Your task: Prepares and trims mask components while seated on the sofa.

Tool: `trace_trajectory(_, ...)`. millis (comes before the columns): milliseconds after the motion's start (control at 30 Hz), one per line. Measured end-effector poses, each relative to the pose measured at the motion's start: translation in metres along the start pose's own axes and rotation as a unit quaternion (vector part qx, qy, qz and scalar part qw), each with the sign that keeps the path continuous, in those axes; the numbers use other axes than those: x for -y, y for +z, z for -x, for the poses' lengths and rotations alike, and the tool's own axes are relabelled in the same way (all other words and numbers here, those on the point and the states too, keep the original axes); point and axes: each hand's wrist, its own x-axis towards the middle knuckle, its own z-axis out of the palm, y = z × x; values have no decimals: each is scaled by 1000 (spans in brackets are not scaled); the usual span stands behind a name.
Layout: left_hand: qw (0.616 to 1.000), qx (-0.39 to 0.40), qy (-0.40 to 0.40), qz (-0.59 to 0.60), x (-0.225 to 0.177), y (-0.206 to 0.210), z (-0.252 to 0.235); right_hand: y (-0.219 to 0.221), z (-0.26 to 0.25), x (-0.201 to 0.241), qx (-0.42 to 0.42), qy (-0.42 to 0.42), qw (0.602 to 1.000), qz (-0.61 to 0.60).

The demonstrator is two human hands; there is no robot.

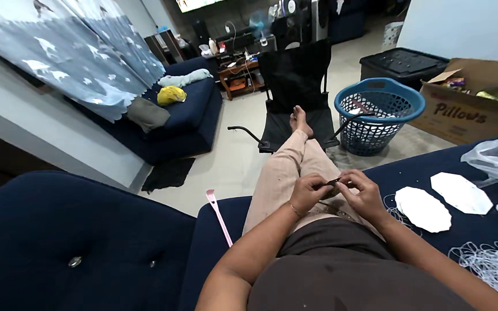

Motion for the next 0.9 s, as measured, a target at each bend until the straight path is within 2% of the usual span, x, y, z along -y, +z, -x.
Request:
trace_trajectory(133,998,-23,-16,61,0,-1,-1,-2,0,-1,-12,24,999,-39)
trace_trajectory(267,994,-56,19,94,-2,-1,-1,-2,1,1,-16,46,997,-56)
trace_trajectory(367,991,-69,9,117,-3,-1,-2,-2,-1,3,-19,46,997,-55)
trace_trajectory(467,979,-89,-45,177,-4,-4,-4,-3,-1,1,-24,41,998,-40)
trace_trajectory(567,962,-94,-137,218,-7,-7,-5,-10,-3,2,-21,53,998,-28)
trace_trajectory(800,933,-5,-278,227,-10,-7,-6,-26,-20,23,-2,86,993,-80)
trace_trajectory(900,916,21,-300,266,-16,-7,-6,-28,-28,30,8,98,989,-113)
